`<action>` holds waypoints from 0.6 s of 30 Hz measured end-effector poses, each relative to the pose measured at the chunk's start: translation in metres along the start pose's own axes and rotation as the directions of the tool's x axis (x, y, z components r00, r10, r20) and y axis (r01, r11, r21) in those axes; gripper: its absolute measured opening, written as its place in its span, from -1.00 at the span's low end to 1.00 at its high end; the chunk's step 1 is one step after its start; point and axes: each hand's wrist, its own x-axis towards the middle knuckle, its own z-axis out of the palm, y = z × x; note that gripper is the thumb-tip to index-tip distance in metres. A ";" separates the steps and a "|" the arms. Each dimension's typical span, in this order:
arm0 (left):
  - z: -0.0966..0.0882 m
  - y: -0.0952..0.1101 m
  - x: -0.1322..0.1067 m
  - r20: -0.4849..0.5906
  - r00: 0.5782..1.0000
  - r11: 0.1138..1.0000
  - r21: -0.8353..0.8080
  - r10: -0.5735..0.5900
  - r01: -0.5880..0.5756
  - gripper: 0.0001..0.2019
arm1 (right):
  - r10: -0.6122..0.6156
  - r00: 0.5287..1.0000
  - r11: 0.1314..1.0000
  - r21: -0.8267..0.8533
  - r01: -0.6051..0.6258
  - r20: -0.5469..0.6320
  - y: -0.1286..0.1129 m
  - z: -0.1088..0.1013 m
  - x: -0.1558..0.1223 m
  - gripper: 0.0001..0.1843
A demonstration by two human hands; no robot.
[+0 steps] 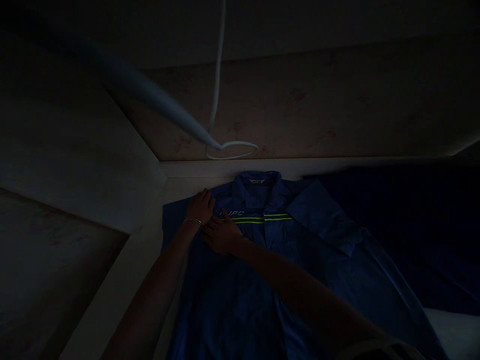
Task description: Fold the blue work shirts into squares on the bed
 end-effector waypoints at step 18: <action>-0.006 -0.107 -0.046 -0.154 0.885 0.882 0.114 -0.439 0.457 -0.34 | 0.163 0.987 0.985 -0.053 -0.163 -0.015 0.002 0.004 -0.004 -0.45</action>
